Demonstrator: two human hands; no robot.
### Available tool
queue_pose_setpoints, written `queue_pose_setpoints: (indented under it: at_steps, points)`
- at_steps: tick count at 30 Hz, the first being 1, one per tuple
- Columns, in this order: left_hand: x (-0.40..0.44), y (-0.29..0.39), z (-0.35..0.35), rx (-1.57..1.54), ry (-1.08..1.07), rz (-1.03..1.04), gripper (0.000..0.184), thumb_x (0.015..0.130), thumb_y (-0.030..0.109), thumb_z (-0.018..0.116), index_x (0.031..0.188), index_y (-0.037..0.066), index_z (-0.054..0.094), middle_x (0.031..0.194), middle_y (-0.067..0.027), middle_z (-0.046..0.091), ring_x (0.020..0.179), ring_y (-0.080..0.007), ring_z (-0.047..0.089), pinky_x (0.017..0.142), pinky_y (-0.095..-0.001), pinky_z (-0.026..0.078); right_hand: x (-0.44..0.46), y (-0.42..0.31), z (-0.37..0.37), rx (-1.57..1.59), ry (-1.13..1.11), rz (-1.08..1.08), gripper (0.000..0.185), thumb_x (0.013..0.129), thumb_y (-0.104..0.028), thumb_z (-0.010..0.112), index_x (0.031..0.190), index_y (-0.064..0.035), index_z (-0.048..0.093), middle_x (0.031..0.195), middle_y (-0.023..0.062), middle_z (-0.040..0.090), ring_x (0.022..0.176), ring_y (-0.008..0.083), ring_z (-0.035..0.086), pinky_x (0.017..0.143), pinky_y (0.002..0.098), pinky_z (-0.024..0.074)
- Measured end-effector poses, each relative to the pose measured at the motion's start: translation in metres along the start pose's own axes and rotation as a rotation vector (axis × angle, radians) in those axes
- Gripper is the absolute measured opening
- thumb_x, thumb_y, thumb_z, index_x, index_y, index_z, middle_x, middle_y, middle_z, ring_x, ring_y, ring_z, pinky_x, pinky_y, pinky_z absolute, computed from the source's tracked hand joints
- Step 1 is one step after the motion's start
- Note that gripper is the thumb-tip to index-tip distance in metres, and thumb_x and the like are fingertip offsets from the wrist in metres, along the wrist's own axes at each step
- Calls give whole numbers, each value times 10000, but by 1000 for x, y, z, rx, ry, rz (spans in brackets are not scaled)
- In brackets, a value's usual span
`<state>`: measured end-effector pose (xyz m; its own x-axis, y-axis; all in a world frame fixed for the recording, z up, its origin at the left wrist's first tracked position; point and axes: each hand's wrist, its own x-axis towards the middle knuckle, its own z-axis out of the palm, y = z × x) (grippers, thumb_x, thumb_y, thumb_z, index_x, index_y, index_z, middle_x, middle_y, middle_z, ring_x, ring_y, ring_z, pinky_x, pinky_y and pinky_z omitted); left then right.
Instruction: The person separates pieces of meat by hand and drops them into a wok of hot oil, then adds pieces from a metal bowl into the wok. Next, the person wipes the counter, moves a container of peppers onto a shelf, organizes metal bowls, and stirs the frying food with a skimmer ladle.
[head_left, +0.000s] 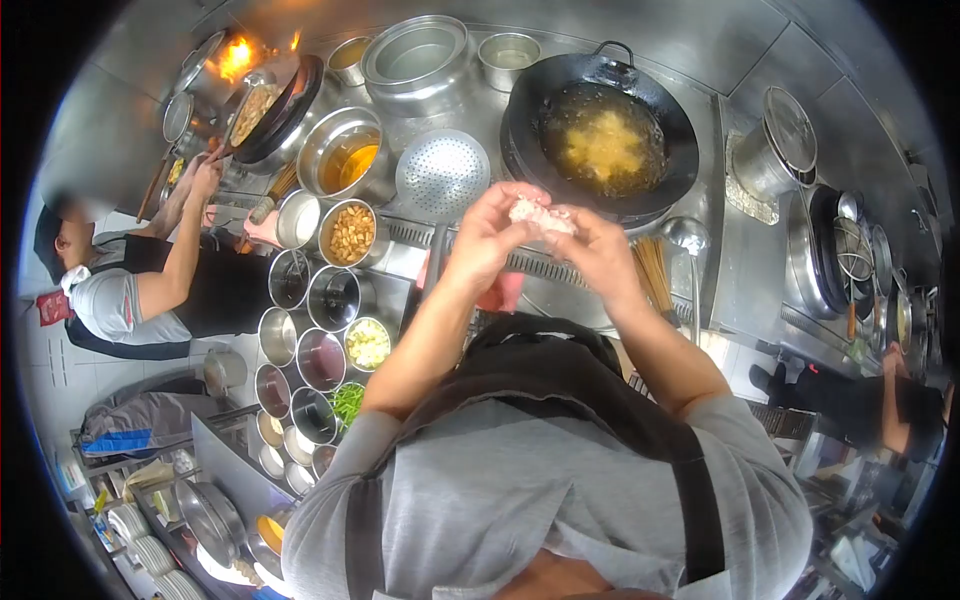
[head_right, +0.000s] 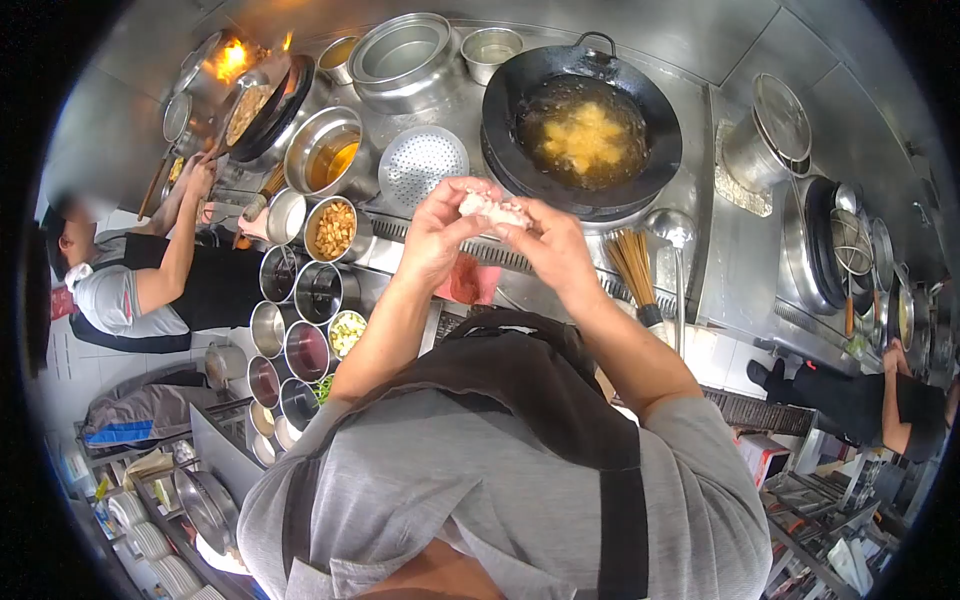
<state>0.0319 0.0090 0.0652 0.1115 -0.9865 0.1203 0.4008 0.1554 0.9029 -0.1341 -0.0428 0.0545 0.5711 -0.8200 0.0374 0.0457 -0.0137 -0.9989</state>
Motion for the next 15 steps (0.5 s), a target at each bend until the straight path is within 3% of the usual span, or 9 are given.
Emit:
queue_pose_setpoints:
  at_steps: [2, 7, 9, 11, 15]
  points:
    - [-2, 8, 4, 21, -26, -43, 371, 740, -101, 572, 1091, 16, 540, 1053, -70, 591, 1011, -165, 552, 887, -300, 437, -1, -4, -3, -51, 54, -92, 280, 825, -89, 648, 1072, 32, 595, 871, 68, 655, 717, 106, 600, 642, 256, 488]
    - [-1, 12, -3, 210, -107, -173, 320, 758, -60, 606, 1068, 9, 571, 1000, -47, 607, 925, -130, 576, 822, -267, 466, 3, -3, -5, -218, 48, -233, 228, 836, -101, 639, 1032, 12, 606, 811, 58, 648, 674, 84, 586, 591, 233, 468]
    - [0, 12, -8, 263, -58, -164, 265, 764, -45, 613, 1022, 13, 598, 929, -35, 624, 836, -107, 588, 732, -245, 476, 4, -6, -3, -219, 61, -257, 202, 844, -103, 634, 1015, 1, 611, 777, 51, 643, 639, 72, 573, 560, 222, 456]
    - [0, 14, -10, 266, 16, -131, 249, 767, -45, 607, 1008, 17, 600, 896, -33, 628, 808, -105, 589, 701, -244, 470, 3, -14, -2, -4, 17, 64, 176, 874, -132, 614, 997, -6, 619, 725, 39, 629, 553, 69, 551, 489, 209, 429]
    - [2, 24, -31, 145, 134, -95, 207, 778, -31, 603, 977, 27, 600, 828, -25, 633, 748, -101, 586, 627, -236, 448, 8, -12, -13, 197, 41, 57, 199, 900, -181, 593, 990, -6, 622, 684, 27, 618, 480, 70, 522, 437, 201, 413]
